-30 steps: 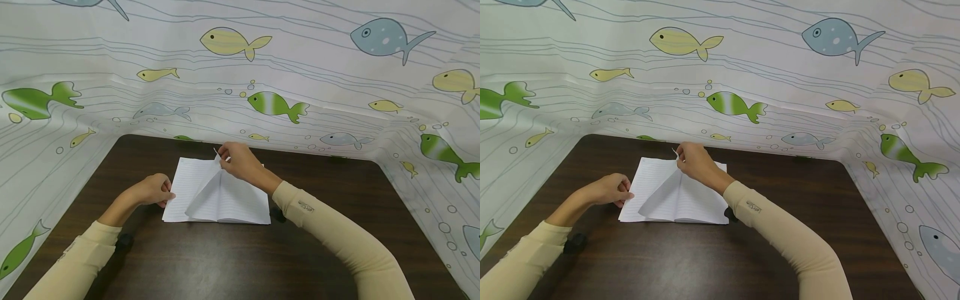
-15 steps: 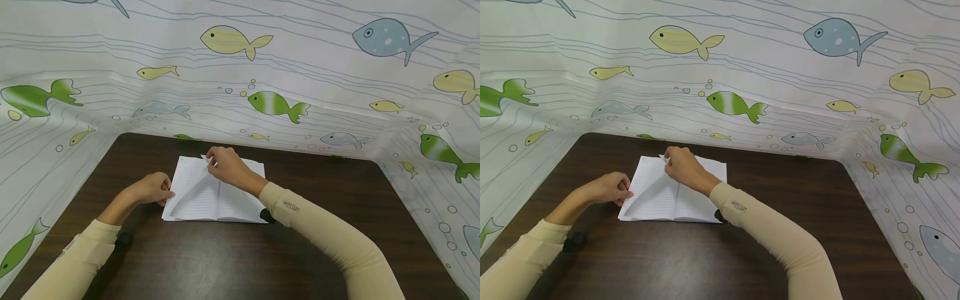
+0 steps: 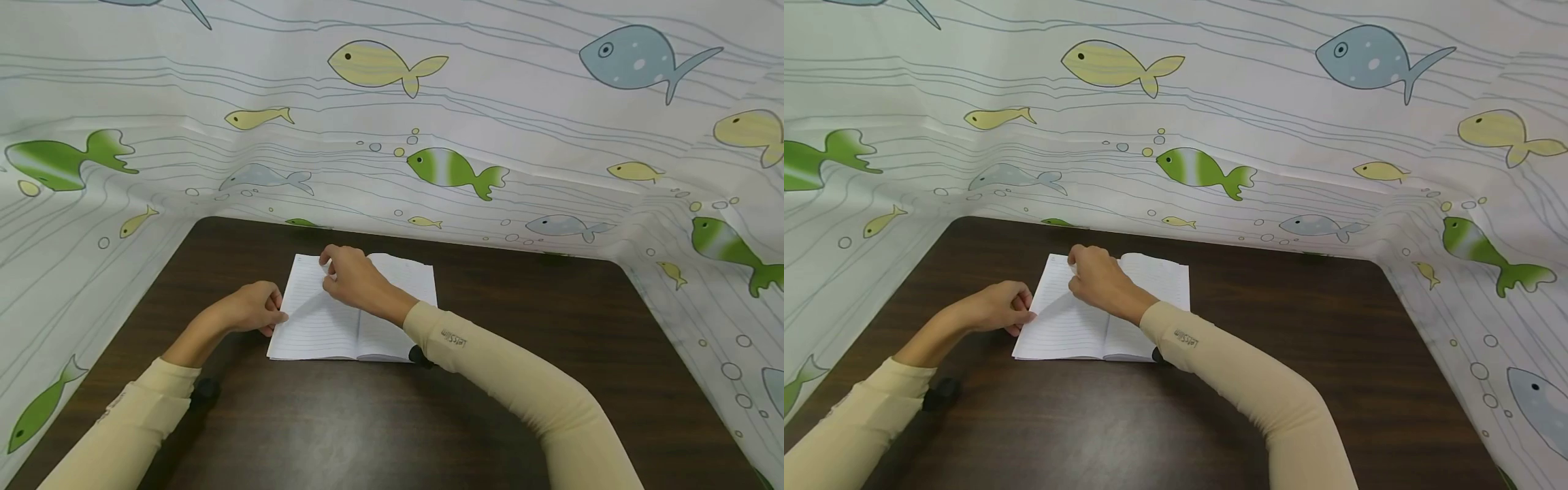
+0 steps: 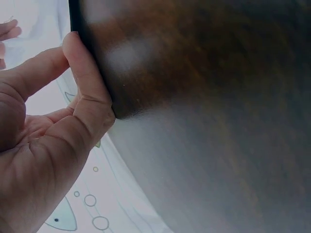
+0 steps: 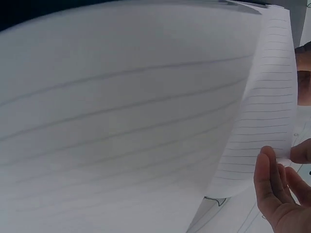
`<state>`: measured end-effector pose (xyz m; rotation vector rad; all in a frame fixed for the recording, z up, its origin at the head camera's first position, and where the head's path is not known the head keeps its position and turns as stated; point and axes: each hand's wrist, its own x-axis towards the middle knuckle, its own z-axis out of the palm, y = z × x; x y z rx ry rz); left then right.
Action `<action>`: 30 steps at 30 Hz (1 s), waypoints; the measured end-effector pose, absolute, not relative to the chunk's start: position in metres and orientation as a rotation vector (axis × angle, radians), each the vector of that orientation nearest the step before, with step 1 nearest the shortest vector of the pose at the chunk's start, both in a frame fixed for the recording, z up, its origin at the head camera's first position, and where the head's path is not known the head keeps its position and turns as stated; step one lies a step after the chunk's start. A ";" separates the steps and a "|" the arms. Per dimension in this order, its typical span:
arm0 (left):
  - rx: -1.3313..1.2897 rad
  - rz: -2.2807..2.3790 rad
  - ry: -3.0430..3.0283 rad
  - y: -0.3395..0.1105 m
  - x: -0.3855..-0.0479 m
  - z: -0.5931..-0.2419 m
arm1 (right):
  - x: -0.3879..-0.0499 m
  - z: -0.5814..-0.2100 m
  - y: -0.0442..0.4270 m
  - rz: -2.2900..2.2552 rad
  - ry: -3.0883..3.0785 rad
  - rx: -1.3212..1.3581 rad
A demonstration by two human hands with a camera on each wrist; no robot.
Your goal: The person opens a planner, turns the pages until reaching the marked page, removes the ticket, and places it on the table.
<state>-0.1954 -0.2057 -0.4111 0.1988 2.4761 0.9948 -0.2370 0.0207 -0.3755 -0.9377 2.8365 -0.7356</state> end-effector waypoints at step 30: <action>0.232 1.000 2.488 -0.207 -0.194 -0.411 | -0.233 -0.403 -0.007 -0.033 2.668 -1.111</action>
